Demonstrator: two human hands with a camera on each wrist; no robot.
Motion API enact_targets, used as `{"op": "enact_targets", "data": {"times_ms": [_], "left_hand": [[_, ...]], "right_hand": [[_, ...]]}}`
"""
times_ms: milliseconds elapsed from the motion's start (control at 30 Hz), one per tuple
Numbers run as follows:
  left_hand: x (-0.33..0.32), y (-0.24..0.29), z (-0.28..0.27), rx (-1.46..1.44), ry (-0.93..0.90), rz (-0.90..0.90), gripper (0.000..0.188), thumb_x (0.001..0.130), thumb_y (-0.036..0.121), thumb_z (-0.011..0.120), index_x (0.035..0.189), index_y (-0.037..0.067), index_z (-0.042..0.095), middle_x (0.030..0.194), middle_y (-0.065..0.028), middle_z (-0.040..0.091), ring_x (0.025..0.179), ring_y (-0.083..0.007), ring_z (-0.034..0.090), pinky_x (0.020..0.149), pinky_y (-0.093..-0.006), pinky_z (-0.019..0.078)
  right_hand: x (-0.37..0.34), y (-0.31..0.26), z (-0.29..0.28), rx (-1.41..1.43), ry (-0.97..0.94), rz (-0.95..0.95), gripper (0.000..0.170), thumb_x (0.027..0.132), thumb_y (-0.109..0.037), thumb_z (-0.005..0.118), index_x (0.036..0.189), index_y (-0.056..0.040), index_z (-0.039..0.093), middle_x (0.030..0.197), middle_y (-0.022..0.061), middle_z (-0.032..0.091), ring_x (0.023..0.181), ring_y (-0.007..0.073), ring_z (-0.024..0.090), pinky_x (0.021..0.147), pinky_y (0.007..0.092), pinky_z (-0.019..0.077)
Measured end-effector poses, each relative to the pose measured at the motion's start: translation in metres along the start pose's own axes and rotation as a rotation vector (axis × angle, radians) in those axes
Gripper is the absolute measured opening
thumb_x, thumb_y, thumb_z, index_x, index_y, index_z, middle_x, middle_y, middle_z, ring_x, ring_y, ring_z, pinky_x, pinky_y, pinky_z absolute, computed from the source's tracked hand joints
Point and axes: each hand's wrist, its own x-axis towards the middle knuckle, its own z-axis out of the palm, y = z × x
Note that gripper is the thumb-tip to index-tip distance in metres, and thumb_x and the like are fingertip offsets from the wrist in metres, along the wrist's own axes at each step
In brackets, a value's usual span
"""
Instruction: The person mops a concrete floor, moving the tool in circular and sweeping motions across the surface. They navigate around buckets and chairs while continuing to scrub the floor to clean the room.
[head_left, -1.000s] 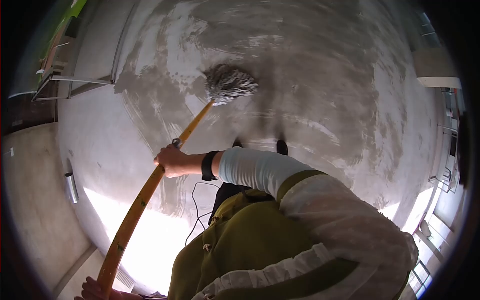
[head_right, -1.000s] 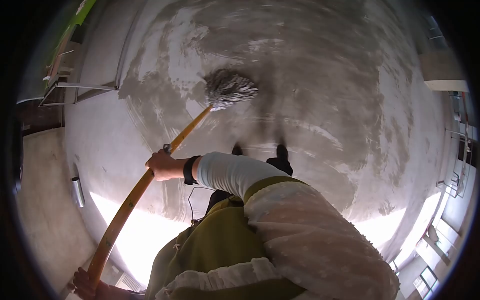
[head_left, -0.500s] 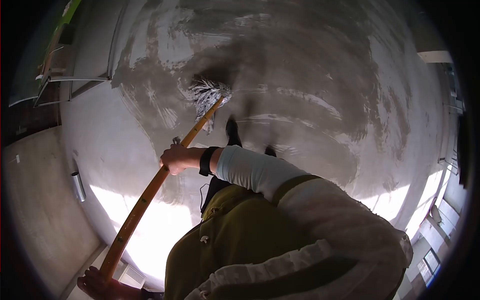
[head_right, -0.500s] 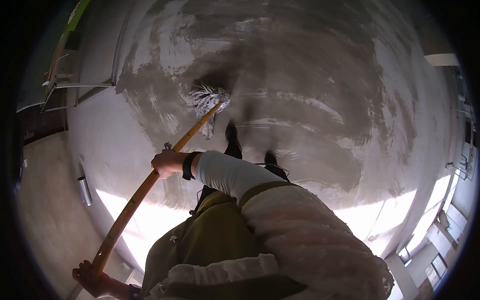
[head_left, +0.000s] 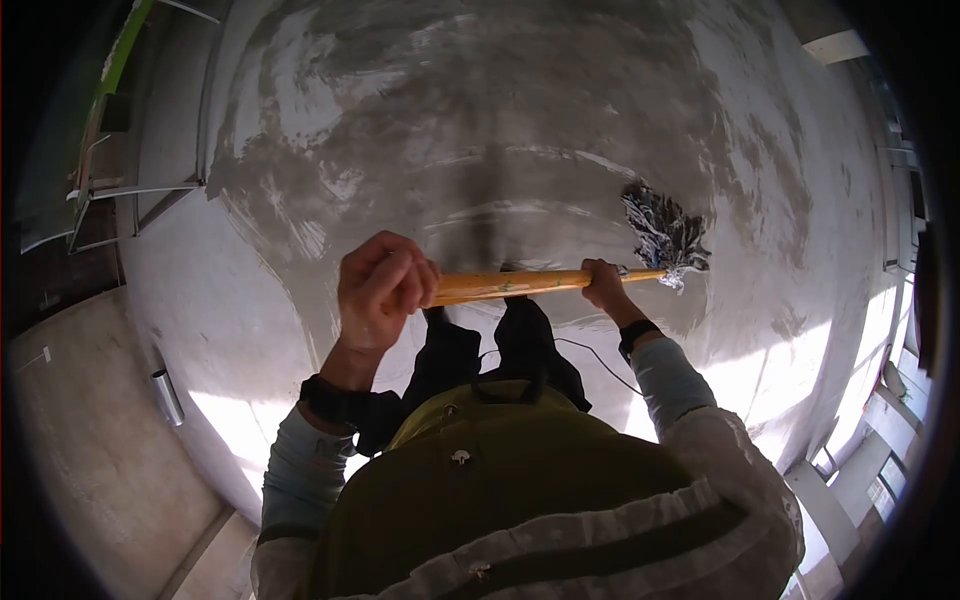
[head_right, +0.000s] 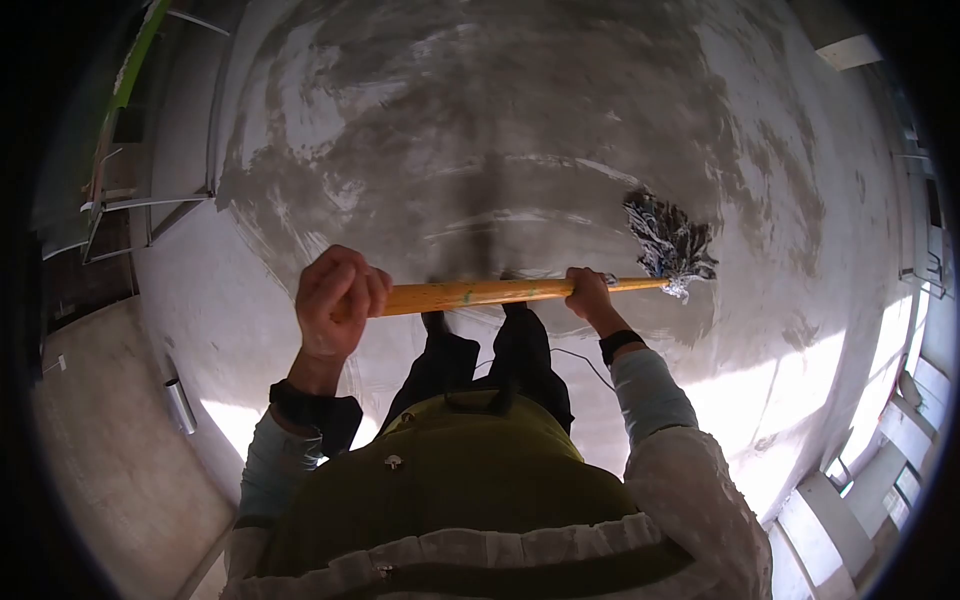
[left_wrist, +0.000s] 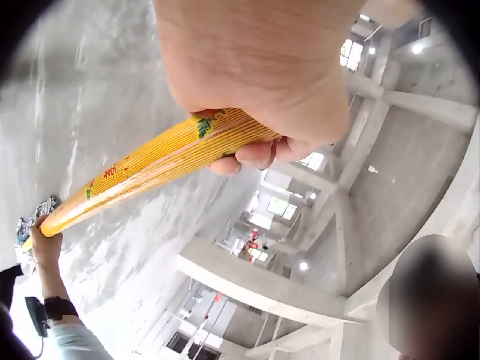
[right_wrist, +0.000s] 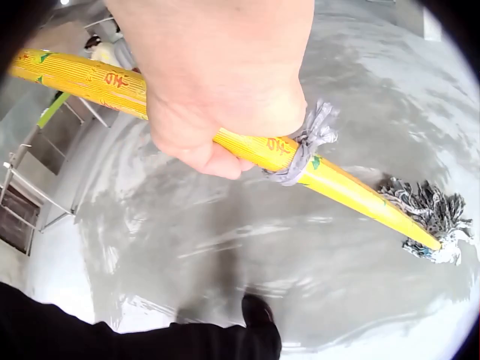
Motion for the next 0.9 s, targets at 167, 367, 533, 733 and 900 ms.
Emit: {"op": "enact_targets", "data": {"times_ms": [167,367,533,733,900], "left_hand": [[-0.027,-0.023,0.017,-0.041,-0.086,-0.143,0.019,0.083,0.012,0.035,0.077,0.000,0.049,0.044,-0.0015,0.041,0.043,-0.0134,0.043,0.064,-0.0331,0.0426],[-0.130,0.018,-0.051,0.076,0.063,0.109,0.025,0.087,0.019,0.033,0.080,0.001,0.048,0.041,-0.0009,0.039,0.038,-0.0119,0.037,0.054,-0.0299,0.0375],[-0.291,0.074,-0.137,0.073,0.186,0.417,0.025,0.088,0.022,0.034,0.078,0.002,0.045,0.040,0.0013,0.031,0.037,-0.0104,0.032,0.047,-0.0263,0.0289],[-0.521,0.142,-0.207,0.166,0.516,0.516,0.021,0.088,0.019,0.034,0.083,0.001,0.044,0.044,0.0026,0.026,0.041,-0.0084,0.029,0.052,-0.0243,0.0294],[-0.625,0.184,-0.185,0.281,0.717,0.571,0.035,0.087,0.023,0.030,0.095,-0.001,0.053,0.041,-0.0012,0.030,0.045,-0.0143,0.035,0.063,-0.0362,0.0367]], "right_hand": [[-0.058,0.034,0.029,0.097,0.047,0.045,0.018,0.054,0.000,0.055,0.070,-0.0070,0.053,0.071,0.0115,0.056,0.078,0.0312,0.053,0.072,0.0394,0.0394],[-0.059,-0.075,0.082,0.115,0.188,-0.230,0.011,0.058,0.000,0.055,0.066,-0.0063,0.053,0.067,0.0103,0.054,0.072,0.0303,0.052,0.066,0.0393,0.0402],[-0.080,-0.236,0.158,0.070,0.188,-0.464,0.009,0.057,-0.009,0.058,0.064,-0.0095,0.053,0.066,0.0075,0.053,0.074,0.0282,0.052,0.065,0.0413,0.0373],[-0.174,-0.443,0.283,0.099,-0.116,-0.743,0.012,0.059,-0.009,0.058,0.070,-0.0096,0.056,0.070,0.0064,0.055,0.078,0.0255,0.053,0.073,0.0389,0.0368],[-0.241,-0.548,0.341,0.139,-0.380,-0.948,0.019,0.063,-0.009,0.057,0.082,-0.0094,0.060,0.079,0.0080,0.059,0.083,0.0254,0.054,0.076,0.0384,0.0374]]}}
